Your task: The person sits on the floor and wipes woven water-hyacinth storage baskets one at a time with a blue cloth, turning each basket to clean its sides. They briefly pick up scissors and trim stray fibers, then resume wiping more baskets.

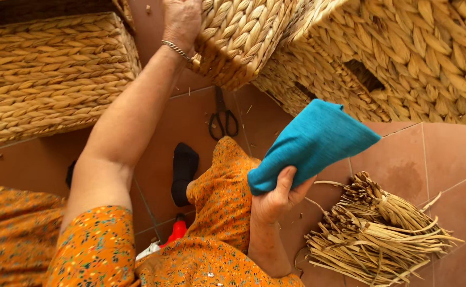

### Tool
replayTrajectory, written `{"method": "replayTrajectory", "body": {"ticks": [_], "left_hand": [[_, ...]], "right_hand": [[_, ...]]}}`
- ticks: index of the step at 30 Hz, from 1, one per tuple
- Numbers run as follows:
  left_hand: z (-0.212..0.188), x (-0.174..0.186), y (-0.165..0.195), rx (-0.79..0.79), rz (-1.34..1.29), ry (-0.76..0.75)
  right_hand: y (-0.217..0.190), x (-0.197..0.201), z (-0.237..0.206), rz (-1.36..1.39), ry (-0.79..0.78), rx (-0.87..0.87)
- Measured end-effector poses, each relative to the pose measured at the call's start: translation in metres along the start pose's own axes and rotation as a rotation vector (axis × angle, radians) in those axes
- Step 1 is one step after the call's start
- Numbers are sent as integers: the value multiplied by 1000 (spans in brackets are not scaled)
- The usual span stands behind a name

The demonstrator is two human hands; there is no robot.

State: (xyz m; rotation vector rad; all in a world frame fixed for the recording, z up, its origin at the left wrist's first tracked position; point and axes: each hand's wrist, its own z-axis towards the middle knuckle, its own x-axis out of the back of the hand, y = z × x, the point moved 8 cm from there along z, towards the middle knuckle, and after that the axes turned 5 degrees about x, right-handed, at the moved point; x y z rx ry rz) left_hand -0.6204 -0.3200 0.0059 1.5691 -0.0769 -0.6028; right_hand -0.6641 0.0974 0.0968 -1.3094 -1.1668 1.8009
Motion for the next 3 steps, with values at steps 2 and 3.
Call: {"method": "replayTrajectory", "body": {"ticks": [2, 3], "left_hand": [[14, 4, -25, 125, 54, 280], [21, -2, -35, 190, 63, 287]], "right_hand": [[-1, -4, 0, -29, 3, 10], [-1, -4, -1, -48, 8, 10]]}}
